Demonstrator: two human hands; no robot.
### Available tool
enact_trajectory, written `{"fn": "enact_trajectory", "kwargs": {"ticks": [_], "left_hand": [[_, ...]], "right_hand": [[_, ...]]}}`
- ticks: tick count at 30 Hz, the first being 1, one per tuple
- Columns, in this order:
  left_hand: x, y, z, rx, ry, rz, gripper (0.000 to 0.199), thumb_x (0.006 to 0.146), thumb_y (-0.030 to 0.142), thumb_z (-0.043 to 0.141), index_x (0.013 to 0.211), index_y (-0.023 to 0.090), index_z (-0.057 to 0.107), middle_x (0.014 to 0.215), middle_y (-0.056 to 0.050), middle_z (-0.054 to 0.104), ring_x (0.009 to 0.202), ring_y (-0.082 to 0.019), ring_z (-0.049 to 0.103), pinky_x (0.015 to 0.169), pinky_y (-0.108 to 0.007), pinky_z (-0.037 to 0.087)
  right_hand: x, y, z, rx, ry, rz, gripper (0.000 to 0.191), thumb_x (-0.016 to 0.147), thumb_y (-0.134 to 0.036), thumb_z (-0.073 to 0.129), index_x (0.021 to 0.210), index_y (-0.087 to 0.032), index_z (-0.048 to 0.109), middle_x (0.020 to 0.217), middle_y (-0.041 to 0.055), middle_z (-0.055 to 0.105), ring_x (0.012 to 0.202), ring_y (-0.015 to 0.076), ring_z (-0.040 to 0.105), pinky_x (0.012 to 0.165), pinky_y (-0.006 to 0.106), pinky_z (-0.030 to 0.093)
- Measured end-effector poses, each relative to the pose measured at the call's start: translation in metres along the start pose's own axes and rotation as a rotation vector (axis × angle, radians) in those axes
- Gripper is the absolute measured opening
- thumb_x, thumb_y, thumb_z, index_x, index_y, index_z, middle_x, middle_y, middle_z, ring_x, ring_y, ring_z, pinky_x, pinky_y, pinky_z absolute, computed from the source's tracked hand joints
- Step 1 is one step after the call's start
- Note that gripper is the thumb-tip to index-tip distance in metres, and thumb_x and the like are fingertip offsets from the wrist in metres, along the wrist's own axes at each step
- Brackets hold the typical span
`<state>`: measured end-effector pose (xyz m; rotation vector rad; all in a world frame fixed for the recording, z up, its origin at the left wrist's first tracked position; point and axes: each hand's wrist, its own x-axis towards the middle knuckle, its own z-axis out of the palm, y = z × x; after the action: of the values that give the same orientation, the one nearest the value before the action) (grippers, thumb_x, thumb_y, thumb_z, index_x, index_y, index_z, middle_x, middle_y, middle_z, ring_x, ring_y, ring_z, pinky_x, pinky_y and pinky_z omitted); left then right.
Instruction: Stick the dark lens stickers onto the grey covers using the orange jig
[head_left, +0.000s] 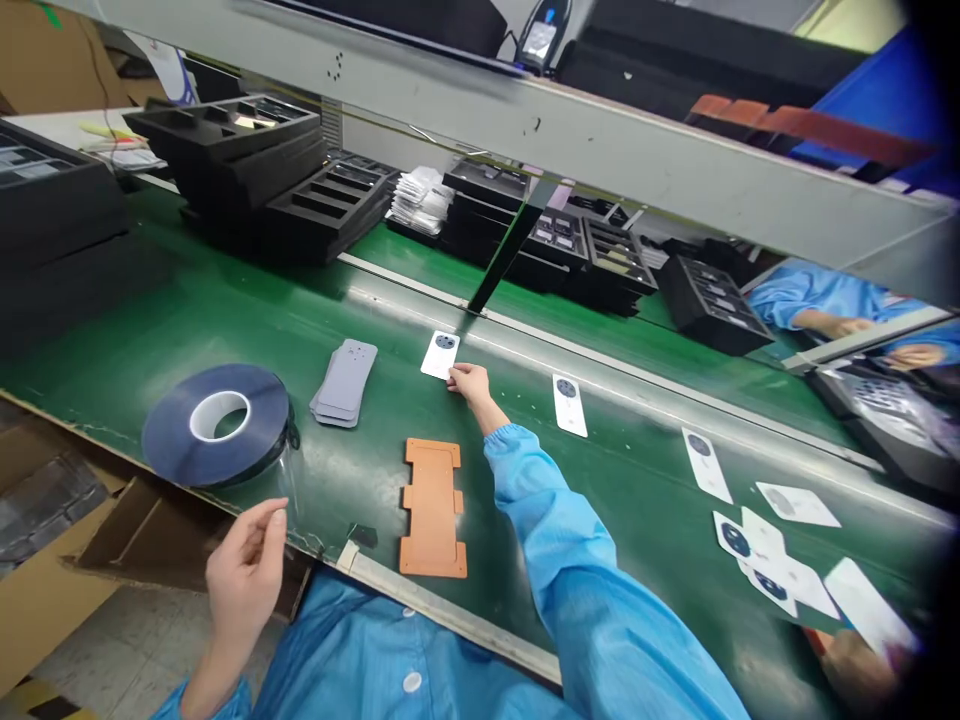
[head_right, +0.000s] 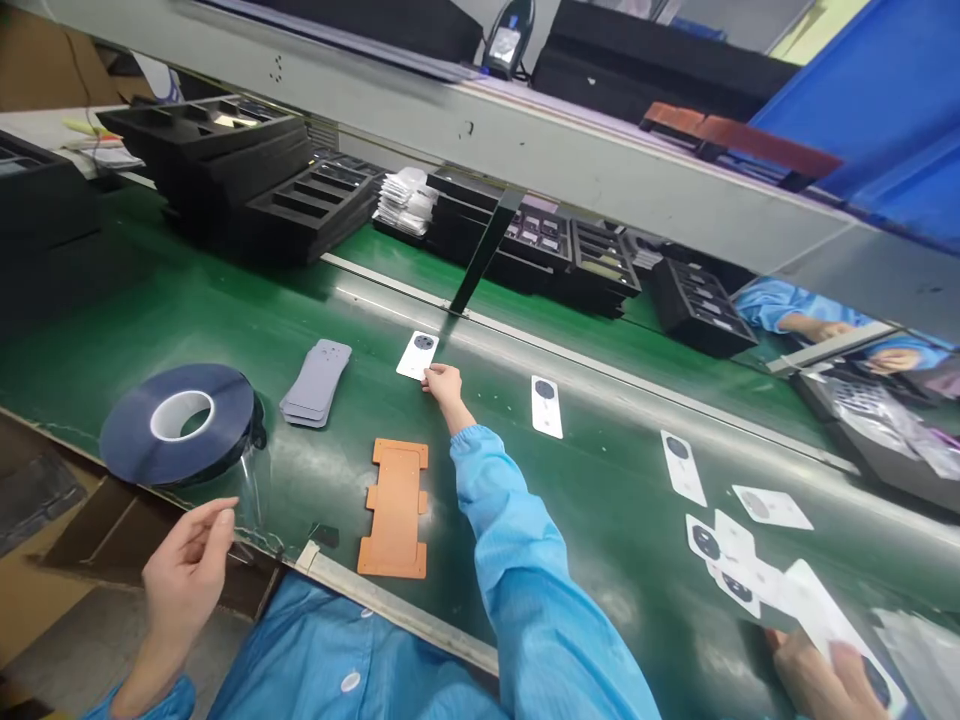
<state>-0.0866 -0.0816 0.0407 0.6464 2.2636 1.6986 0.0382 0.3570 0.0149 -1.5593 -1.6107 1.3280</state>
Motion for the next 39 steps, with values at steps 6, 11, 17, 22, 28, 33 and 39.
{"fn": "enact_trajectory", "kwargs": {"ticks": [6,11,17,22,28,33,39], "left_hand": [[0.026,-0.031,-0.026,0.324,0.065,0.087,0.035,0.095,0.050,0.058,0.103,0.021,0.075,0.103,-0.009,0.076,0.080,-0.022,0.071,0.072,-0.033,0.058],[0.040,-0.038,-0.009,0.272,-0.206,-0.043,0.044,0.094,0.054,0.056,0.111,0.019,0.075,0.096,-0.010,0.081,0.075,-0.024,0.076,0.071,-0.034,0.060],[0.033,-0.007,0.028,0.143,-0.356,-0.066,0.041,0.096,0.053,0.057,0.110,0.020,0.077,0.097,-0.009,0.081,0.070,-0.023,0.077,0.069,-0.033,0.059],[0.027,0.012,0.043,0.123,-0.470,0.059,0.031,0.098,0.042,0.056,0.100,0.022,0.079,0.100,-0.008,0.081,0.079,-0.024,0.079,0.069,-0.031,0.059],[0.040,0.002,0.047,0.048,-0.448,-0.021,0.028,0.096,0.042,0.057,0.095,0.020,0.076,0.086,-0.007,0.080,0.068,-0.022,0.076,0.067,-0.032,0.058],[0.060,-0.013,0.042,0.201,-0.088,0.126,0.024,0.093,0.038,0.063,0.104,0.019,0.072,0.092,-0.008,0.078,0.084,-0.022,0.074,0.080,-0.033,0.056],[0.063,-0.031,0.020,0.287,0.113,0.096,0.023,0.099,0.040,0.057,0.097,0.020,0.068,0.088,-0.005,0.074,0.086,-0.021,0.071,0.082,-0.031,0.052]], "right_hand": [[-0.015,-0.005,-0.010,-0.064,0.011,-0.059,0.036,0.094,-0.020,0.065,0.124,0.000,0.065,0.105,0.0169,0.075,0.066,0.0100,0.068,0.056,0.020,0.057],[-0.077,-0.007,0.003,-0.133,-0.137,-0.174,0.029,0.092,-0.028,0.068,0.114,-0.010,0.075,0.109,0.0125,0.077,0.069,0.0120,0.070,0.057,0.021,0.055],[-0.185,-0.006,0.048,-0.164,-0.579,-0.335,0.037,0.095,-0.048,0.065,0.109,-0.017,0.079,0.099,0.0071,0.080,0.071,0.0169,0.072,0.071,0.030,0.058],[-0.221,-0.009,0.079,-0.217,-0.705,-0.377,0.046,0.094,-0.051,0.067,0.122,-0.015,0.076,0.107,0.0088,0.080,0.080,0.0188,0.073,0.079,0.032,0.057],[-0.213,-0.006,0.101,-0.275,-0.713,-0.453,0.041,0.091,-0.017,0.055,0.128,-0.013,0.073,0.097,0.0054,0.079,0.074,0.0155,0.070,0.080,0.030,0.055],[-0.220,0.002,0.097,-0.166,-0.915,-0.335,0.067,0.079,-0.006,0.054,0.145,-0.012,0.059,0.077,-0.0018,0.071,0.062,0.0133,0.067,0.066,0.025,0.054],[-0.228,0.010,0.078,-0.084,-0.997,-0.259,0.071,0.076,-0.005,0.053,0.146,-0.015,0.057,0.076,-0.0045,0.067,0.059,0.0112,0.066,0.063,0.023,0.053]]}}
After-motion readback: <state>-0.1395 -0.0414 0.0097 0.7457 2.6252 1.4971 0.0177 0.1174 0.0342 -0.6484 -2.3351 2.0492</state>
